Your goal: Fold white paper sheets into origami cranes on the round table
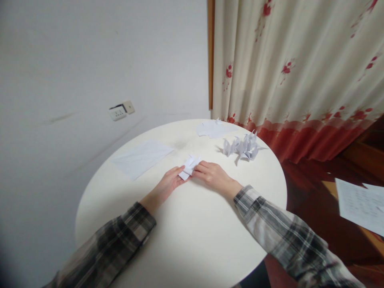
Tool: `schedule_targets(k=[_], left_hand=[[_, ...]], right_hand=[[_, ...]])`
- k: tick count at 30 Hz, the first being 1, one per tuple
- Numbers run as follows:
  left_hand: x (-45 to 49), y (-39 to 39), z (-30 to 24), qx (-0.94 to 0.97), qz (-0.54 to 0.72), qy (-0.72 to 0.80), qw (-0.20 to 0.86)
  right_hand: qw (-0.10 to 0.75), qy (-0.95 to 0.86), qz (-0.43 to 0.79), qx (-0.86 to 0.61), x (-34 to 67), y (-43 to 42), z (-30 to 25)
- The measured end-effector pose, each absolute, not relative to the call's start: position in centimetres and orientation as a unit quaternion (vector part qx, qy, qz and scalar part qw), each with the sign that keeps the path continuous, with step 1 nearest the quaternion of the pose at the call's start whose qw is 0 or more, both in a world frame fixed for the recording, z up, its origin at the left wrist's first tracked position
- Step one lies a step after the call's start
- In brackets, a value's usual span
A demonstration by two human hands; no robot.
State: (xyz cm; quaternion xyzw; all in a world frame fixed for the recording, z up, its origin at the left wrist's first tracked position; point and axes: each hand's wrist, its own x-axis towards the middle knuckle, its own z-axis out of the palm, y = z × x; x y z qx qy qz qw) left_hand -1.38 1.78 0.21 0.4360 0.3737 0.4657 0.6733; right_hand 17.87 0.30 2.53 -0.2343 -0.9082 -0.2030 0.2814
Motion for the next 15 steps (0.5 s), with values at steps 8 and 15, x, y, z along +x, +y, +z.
schedule_targets(k=[8,15], left_hand=[[-1.5,1.9,0.5,0.440,0.538,0.372,0.615],[-1.3,1.7,0.9,0.467,0.567,0.399,0.548]], right_hand=[[0.409,-0.831,-0.051,-0.373,17.9,0.3,2.3],[0.429,-0.701,0.347,-0.453,16.2,0.5,1.7]])
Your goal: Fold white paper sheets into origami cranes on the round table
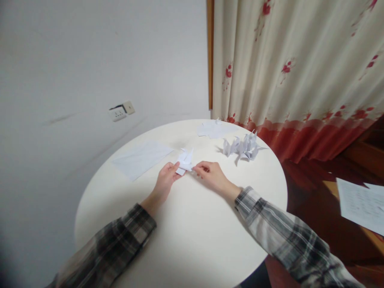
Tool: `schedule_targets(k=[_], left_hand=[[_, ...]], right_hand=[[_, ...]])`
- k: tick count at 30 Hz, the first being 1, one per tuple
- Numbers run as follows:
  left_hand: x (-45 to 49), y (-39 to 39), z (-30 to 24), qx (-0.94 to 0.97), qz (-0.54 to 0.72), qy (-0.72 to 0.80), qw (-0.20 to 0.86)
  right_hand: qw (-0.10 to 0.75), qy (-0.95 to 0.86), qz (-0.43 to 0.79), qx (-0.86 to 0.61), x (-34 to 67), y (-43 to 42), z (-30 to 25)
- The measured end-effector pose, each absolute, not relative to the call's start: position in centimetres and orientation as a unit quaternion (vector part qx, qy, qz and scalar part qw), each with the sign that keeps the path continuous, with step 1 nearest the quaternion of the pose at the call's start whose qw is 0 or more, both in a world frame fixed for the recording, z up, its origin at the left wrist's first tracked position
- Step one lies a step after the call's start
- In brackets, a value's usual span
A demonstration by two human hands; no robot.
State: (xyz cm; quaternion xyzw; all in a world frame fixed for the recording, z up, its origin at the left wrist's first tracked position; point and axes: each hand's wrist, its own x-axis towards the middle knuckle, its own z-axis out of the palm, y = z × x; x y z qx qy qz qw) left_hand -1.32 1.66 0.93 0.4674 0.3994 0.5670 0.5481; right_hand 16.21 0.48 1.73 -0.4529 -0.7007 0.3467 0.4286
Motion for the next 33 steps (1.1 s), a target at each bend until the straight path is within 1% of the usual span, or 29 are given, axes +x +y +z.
schedule_targets(k=[3,6,8,12,15,24,28,33], left_hand=[[-1.2,1.5,0.9,0.486,0.569,0.403,0.527],[-1.2,1.6,0.7,0.502,0.566,0.404,0.515],[-1.2,1.6,0.5,0.511,0.559,0.407,0.511],[-1.3,1.7,0.2,0.526,0.548,0.409,0.505],[-1.2,1.6,0.3,0.535,0.542,0.408,0.504],[-0.8,1.4,1.2,0.542,0.512,0.387,0.542],[-0.9,1.3,1.4,0.554,0.496,0.399,0.537],[-1.1,1.0,1.6,0.551,0.480,0.409,0.547]], right_hand=[[0.436,-0.623,0.497,-0.418,15.3,0.5,1.4],[0.422,-0.571,0.597,-0.374,14.9,0.6,1.5],[0.422,-0.548,0.632,-0.351,14.9,0.5,1.7],[0.410,-0.529,0.661,-0.339,14.9,0.4,2.0],[0.404,-0.530,0.662,-0.343,14.9,0.4,2.0],[0.459,-0.555,0.583,-0.377,15.4,0.7,2.4],[0.457,-0.578,0.553,-0.388,15.6,0.8,2.0],[0.441,-0.630,0.481,-0.420,15.8,0.9,1.7]])
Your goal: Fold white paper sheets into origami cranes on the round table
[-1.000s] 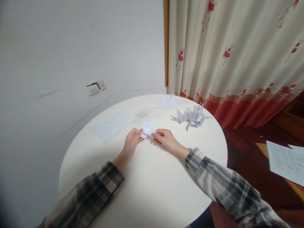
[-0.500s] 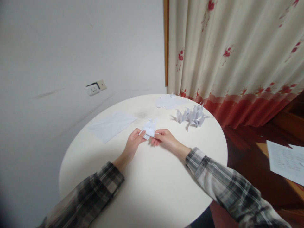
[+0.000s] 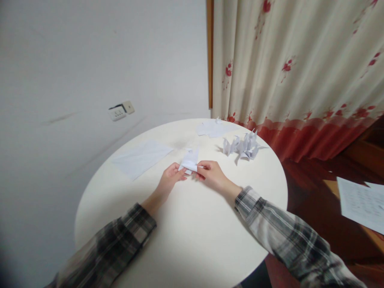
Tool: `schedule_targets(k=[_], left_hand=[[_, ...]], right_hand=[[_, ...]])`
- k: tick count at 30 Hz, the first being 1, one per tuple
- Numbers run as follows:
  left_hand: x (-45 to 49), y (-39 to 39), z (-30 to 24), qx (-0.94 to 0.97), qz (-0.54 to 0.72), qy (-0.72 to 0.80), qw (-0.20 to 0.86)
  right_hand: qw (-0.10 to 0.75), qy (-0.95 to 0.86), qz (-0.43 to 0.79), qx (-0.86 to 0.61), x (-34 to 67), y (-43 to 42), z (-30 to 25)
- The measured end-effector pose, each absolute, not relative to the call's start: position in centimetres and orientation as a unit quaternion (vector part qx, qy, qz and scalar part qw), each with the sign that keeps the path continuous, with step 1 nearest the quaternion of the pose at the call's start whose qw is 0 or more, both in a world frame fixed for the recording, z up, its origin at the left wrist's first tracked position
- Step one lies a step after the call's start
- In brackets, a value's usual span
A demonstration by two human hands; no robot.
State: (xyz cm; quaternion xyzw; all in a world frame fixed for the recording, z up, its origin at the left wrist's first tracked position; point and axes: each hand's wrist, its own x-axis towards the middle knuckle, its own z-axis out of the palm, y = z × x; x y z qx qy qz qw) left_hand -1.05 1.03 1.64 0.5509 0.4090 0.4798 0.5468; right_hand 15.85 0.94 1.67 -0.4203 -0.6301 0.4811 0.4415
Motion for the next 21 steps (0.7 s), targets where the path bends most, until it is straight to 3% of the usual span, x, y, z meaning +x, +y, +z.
schedule_targets(k=[9,21], left_hand=[[-1.2,1.0,1.5,0.514,0.467,0.384,0.608],[-1.2,0.8,1.9,0.504,0.468,0.363,0.629]], right_hand=[[0.402,-0.739,0.296,-0.452,16.6,0.4,2.8],[0.404,-0.730,0.335,-0.438,17.0,0.6,2.9]])
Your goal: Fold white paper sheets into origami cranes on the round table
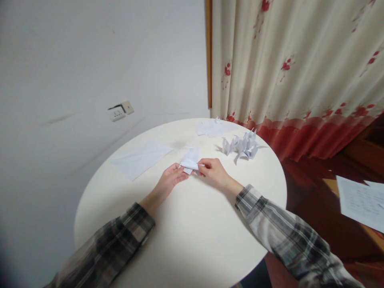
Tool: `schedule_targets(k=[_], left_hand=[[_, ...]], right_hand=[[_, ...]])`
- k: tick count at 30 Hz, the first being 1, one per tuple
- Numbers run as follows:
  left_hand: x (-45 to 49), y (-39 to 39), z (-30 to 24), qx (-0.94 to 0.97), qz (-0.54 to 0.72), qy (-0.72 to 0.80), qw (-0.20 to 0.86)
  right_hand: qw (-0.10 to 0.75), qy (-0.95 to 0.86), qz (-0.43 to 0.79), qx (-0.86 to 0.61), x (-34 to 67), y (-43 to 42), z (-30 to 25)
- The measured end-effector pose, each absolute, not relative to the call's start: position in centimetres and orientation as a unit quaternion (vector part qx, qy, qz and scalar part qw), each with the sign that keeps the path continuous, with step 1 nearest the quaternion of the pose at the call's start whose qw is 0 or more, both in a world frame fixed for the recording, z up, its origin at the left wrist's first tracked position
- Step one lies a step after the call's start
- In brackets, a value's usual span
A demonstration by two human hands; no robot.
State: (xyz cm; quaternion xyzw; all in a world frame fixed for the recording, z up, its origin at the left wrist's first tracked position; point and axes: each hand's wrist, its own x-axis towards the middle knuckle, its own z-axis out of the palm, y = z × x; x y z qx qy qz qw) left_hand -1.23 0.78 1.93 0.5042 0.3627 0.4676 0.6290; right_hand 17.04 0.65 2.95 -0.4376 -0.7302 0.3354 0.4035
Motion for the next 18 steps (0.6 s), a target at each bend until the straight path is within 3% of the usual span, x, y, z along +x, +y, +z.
schedule_targets(k=[18], left_hand=[[-1.38,1.18,1.32,0.445,0.474,0.307,0.695]], right_hand=[[0.362,-0.855,-0.014,-0.371,17.43,0.00,2.54]])
